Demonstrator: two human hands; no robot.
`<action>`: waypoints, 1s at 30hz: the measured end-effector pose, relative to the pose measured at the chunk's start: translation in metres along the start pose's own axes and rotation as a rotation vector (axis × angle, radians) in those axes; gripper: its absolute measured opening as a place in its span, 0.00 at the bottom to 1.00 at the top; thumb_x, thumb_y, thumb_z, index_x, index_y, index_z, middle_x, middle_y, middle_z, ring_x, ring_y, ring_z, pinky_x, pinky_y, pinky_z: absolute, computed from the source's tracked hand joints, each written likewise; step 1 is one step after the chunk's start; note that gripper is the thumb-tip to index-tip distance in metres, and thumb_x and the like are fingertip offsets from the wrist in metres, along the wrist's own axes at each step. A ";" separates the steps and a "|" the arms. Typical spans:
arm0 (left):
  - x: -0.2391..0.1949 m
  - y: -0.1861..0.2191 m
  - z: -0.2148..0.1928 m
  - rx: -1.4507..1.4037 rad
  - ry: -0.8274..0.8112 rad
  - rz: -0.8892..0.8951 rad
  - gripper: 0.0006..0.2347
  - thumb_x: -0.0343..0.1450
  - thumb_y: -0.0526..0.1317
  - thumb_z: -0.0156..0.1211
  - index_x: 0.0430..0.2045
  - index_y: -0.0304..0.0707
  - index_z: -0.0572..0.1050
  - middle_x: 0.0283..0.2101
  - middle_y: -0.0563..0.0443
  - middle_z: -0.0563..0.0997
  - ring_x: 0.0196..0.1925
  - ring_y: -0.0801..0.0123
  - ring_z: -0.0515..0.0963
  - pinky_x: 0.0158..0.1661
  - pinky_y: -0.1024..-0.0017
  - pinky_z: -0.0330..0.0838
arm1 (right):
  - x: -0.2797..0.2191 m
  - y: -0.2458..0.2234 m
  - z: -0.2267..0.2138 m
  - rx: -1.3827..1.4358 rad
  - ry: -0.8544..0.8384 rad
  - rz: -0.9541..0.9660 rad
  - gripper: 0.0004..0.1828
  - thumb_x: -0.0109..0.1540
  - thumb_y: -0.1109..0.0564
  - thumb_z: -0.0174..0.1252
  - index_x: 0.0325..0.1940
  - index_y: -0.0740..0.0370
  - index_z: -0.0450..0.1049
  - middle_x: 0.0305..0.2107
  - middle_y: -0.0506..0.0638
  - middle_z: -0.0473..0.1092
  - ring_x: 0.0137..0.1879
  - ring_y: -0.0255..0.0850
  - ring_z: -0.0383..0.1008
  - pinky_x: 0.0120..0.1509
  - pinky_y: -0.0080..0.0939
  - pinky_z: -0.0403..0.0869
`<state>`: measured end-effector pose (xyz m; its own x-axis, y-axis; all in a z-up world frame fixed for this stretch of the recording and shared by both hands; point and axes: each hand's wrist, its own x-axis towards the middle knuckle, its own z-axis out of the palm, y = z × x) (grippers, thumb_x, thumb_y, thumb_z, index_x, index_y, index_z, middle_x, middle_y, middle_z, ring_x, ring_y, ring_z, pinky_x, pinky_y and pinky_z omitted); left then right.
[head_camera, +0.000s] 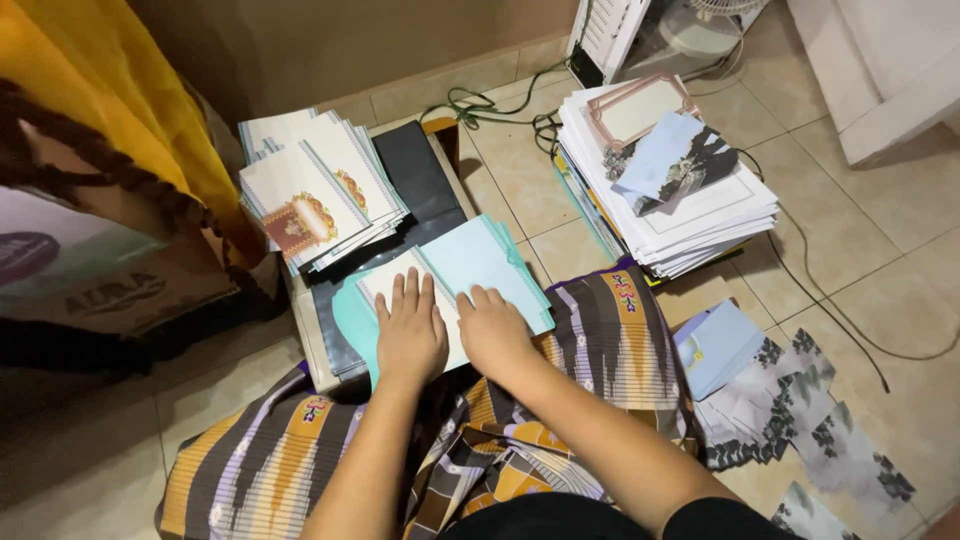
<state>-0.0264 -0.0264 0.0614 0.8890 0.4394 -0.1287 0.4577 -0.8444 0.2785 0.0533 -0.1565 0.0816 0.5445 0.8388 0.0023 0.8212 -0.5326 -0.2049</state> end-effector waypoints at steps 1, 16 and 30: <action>0.002 -0.001 0.003 -0.003 -0.004 0.004 0.25 0.77 0.44 0.29 0.73 0.44 0.52 0.77 0.45 0.51 0.79 0.55 0.45 0.72 0.47 0.36 | -0.004 -0.001 -0.005 -0.001 -0.003 0.006 0.24 0.68 0.55 0.45 0.67 0.65 0.67 0.56 0.62 0.68 0.60 0.52 0.68 0.58 0.50 0.71; -0.009 -0.003 -0.030 -0.107 0.540 0.457 0.33 0.61 0.36 0.65 0.65 0.42 0.65 0.74 0.33 0.57 0.77 0.38 0.52 0.69 0.36 0.39 | -0.009 -0.004 -0.035 0.762 0.242 0.005 0.35 0.61 0.67 0.55 0.73 0.68 0.56 0.42 0.68 0.74 0.49 0.60 0.76 0.51 0.54 0.76; -0.011 -0.014 -0.025 -0.979 0.554 -0.309 0.28 0.72 0.34 0.55 0.68 0.51 0.53 0.66 0.21 0.65 0.64 0.27 0.65 0.62 0.38 0.62 | 0.014 0.038 0.036 1.050 0.060 0.317 0.25 0.62 0.53 0.64 0.64 0.56 0.73 0.48 0.51 0.78 0.56 0.38 0.77 0.60 0.42 0.76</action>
<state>-0.0427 -0.0117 0.0827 0.5027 0.8632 0.0464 0.2326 -0.1867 0.9545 0.0858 -0.1611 0.0383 0.7361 0.6589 -0.1552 0.1044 -0.3370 -0.9357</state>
